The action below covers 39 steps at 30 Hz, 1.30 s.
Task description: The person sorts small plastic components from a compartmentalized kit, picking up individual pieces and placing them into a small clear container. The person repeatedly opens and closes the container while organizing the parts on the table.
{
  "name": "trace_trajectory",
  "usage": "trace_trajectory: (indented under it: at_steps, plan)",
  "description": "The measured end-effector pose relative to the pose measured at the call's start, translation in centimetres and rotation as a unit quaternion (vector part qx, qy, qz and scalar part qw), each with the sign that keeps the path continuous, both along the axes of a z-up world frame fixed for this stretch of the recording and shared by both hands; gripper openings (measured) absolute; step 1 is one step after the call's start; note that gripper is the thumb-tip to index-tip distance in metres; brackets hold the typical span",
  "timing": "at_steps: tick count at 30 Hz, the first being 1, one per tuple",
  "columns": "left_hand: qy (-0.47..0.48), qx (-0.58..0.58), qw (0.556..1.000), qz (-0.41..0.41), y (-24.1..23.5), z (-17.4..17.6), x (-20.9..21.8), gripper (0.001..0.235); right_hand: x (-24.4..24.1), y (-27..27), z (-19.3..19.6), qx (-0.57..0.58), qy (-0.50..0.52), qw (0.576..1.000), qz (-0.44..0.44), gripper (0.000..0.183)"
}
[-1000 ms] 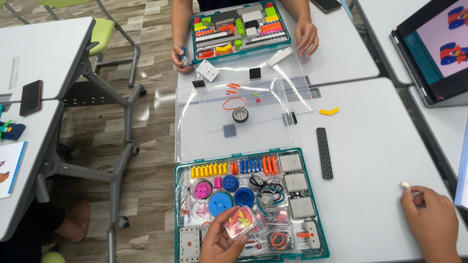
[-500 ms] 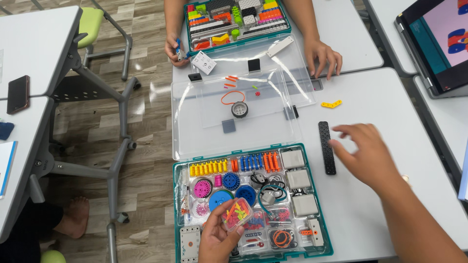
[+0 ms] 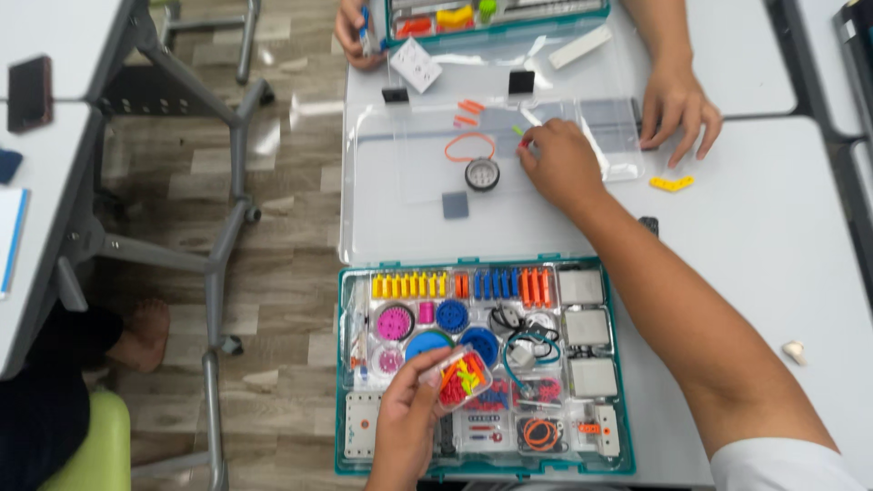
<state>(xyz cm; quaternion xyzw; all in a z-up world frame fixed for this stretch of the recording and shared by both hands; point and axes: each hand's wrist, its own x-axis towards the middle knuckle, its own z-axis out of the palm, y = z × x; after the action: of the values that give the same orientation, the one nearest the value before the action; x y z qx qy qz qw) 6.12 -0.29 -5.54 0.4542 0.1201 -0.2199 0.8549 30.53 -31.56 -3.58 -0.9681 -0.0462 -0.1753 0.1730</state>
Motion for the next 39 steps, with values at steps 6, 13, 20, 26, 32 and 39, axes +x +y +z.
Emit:
trace_trajectory:
  at_steps: [6, 13, 20, 26, 32, 39]
  plan:
    - [-0.004, -0.011, 1.000, 0.008, -0.6, 2.8, 1.1, 0.041, -7.8, 3.0, 6.2, 0.130, 0.098, 0.984, 0.079, 0.022]
    - [-0.004, -0.024, 1.000, 0.014, -1.7, 3.9, 1.2, 0.044, -19.2, 7.3, 10.1, 0.147, 0.117, 0.942, 0.279, 0.023]
    - [-0.019, -0.023, 0.999, 0.024, -1.3, 3.8, 1.0, 0.045, -17.0, 3.8, 8.2, 0.091, 0.093, 0.979, 0.155, 0.020]
    - [-0.002, -0.003, 0.999, 0.052, -0.4, 1.8, 1.1, 0.045, -9.9, 0.4, 4.9, 0.042, 0.071, 0.996, 0.030, 0.017]
    - [0.042, 0.048, 0.997, 0.043, 0.7, 0.8, 1.9, 0.047, -7.1, 0.7, 3.5, 0.015, 0.072, 0.997, 0.018, 0.018]
    - [0.042, 0.066, 0.996, 0.042, 1.7, 0.1, 3.2, 0.048, -5.8, 0.7, 3.3, -0.007, 0.088, 0.996, 0.022, 0.020]
